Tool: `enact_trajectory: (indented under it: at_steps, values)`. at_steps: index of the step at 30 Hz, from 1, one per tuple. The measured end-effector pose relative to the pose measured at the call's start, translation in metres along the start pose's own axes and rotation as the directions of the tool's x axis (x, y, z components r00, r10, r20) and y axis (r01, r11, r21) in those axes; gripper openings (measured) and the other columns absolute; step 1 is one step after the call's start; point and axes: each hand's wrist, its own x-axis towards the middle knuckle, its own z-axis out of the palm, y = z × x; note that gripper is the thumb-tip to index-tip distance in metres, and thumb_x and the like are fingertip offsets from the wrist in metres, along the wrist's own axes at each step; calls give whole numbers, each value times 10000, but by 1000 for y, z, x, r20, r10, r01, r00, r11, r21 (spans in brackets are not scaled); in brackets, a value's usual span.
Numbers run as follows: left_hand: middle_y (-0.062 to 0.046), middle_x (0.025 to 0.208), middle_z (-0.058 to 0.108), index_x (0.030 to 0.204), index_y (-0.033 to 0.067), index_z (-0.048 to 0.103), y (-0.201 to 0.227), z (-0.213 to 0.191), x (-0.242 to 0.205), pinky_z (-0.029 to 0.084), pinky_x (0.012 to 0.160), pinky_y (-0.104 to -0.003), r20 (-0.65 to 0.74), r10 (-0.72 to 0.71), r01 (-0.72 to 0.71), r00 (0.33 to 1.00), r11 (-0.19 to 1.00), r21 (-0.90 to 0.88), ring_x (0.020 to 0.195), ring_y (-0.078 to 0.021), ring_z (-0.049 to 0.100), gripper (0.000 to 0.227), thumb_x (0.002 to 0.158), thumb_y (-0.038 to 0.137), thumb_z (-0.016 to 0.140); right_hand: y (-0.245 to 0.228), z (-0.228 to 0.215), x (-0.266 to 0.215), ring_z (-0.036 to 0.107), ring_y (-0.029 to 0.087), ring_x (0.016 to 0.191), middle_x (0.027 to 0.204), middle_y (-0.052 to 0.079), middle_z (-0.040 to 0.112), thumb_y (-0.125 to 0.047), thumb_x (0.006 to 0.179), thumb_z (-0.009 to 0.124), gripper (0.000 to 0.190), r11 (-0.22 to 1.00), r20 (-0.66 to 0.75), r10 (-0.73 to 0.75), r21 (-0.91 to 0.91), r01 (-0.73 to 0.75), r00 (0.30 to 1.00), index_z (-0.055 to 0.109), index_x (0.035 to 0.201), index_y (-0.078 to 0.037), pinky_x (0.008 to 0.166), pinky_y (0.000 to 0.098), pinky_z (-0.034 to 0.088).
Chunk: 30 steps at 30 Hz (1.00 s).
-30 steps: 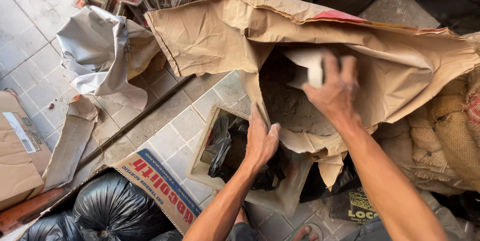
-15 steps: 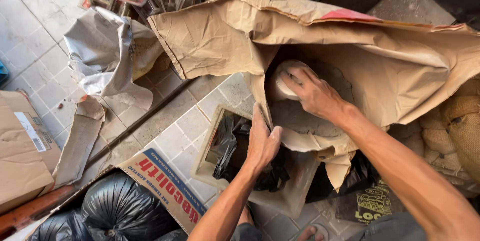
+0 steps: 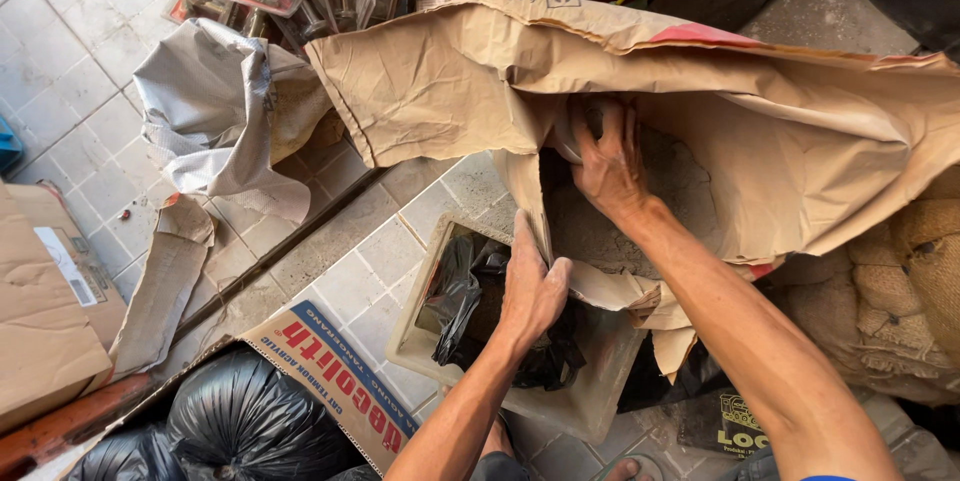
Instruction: The person scoops a gray powdered material from a large paper bag into a smaller black plastic bag using a plastic scoop, and then ties the black plastic bag shut by hand.
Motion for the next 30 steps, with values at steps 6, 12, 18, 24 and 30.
enact_trajectory:
  at_steps: [6,12,18,24,30]
  values:
    - [-379,1677,276,1719,-15,70,7,1,-5,290,1224,-707,6,6,-6,1000,1000,-2,1557,-581,293,1054,795,184,537,11,5,1,631,480,1124,1192,271,639,-102,878,678,422,990,172,-42,138,18,984,732,1269,46,915,536,569]
    - [-424,1676,239,1709,-62,62,8,3,-9,273,1224,-719,-28,48,-49,998,998,-37,1558,-607,261,1061,778,140,529,10,-7,-11,601,512,1252,1292,295,649,-58,797,623,502,974,287,-140,214,79,948,731,1280,27,1013,578,546]
    - [-404,1706,211,1710,-48,77,-5,7,-2,222,1290,-651,-43,41,-43,998,998,-37,1593,-559,228,1009,812,137,500,30,-32,-70,595,466,1224,1252,193,547,-86,680,810,628,986,428,-33,162,-41,903,689,1294,-30,805,558,665]
    - [-421,1700,208,1701,-64,87,-13,9,3,216,1293,-654,-47,63,-64,997,998,-22,1585,-569,234,1006,812,138,511,20,-34,-17,608,463,1212,1234,200,524,-137,756,870,743,950,394,171,176,-257,903,618,1447,-29,816,586,664]
    - [-411,1716,169,1703,-70,51,-10,9,0,183,1297,-652,-31,80,-81,996,996,-35,1598,-556,198,1023,813,119,517,21,40,-44,614,502,1210,1313,207,572,-71,837,623,283,994,400,-60,104,20,915,790,1063,-40,771,482,688]
